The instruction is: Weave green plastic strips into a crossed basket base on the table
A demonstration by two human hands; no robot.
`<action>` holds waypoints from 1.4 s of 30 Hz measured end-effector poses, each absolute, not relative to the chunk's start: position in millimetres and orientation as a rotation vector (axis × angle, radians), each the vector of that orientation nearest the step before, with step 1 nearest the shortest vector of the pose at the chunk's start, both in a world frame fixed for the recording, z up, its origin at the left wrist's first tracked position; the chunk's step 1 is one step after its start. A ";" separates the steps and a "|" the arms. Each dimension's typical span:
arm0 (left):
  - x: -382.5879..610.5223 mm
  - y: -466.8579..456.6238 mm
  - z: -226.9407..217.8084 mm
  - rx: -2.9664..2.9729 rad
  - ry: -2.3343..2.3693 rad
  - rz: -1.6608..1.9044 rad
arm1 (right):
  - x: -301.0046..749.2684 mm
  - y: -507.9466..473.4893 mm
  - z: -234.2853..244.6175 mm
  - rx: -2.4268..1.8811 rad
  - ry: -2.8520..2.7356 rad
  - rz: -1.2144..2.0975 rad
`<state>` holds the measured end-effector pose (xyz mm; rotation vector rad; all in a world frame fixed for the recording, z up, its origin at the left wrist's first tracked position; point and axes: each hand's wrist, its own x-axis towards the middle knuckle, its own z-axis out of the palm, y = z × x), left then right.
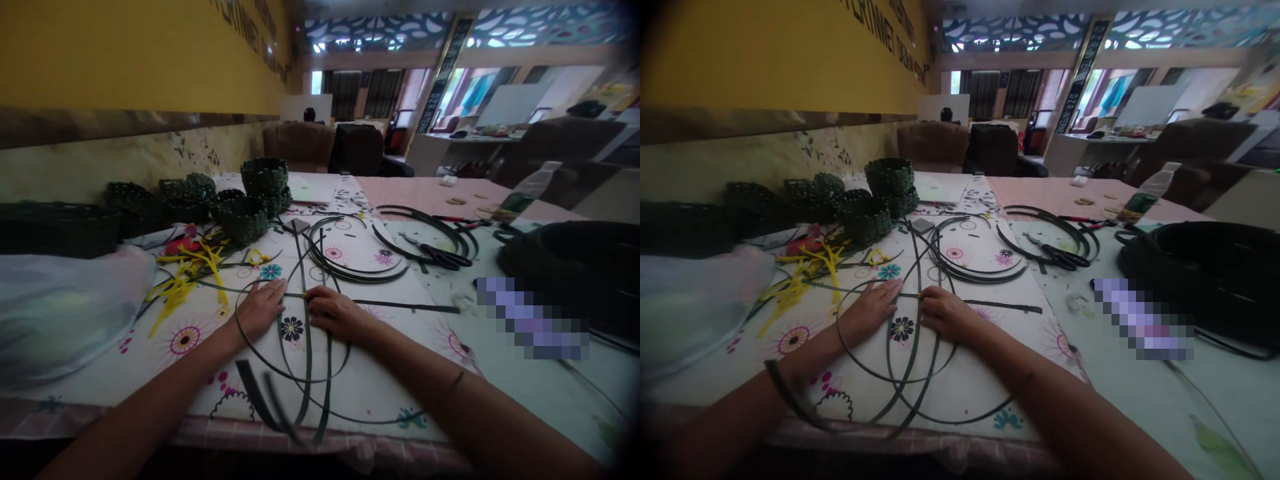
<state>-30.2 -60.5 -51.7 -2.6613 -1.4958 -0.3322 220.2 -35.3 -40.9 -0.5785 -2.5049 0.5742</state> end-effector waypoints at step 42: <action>-21.4 -60.3 -34.8 -2.760 -1.468 -0.344 | 221.8 -32.2 -36.6 -0.748 -1.877 1.090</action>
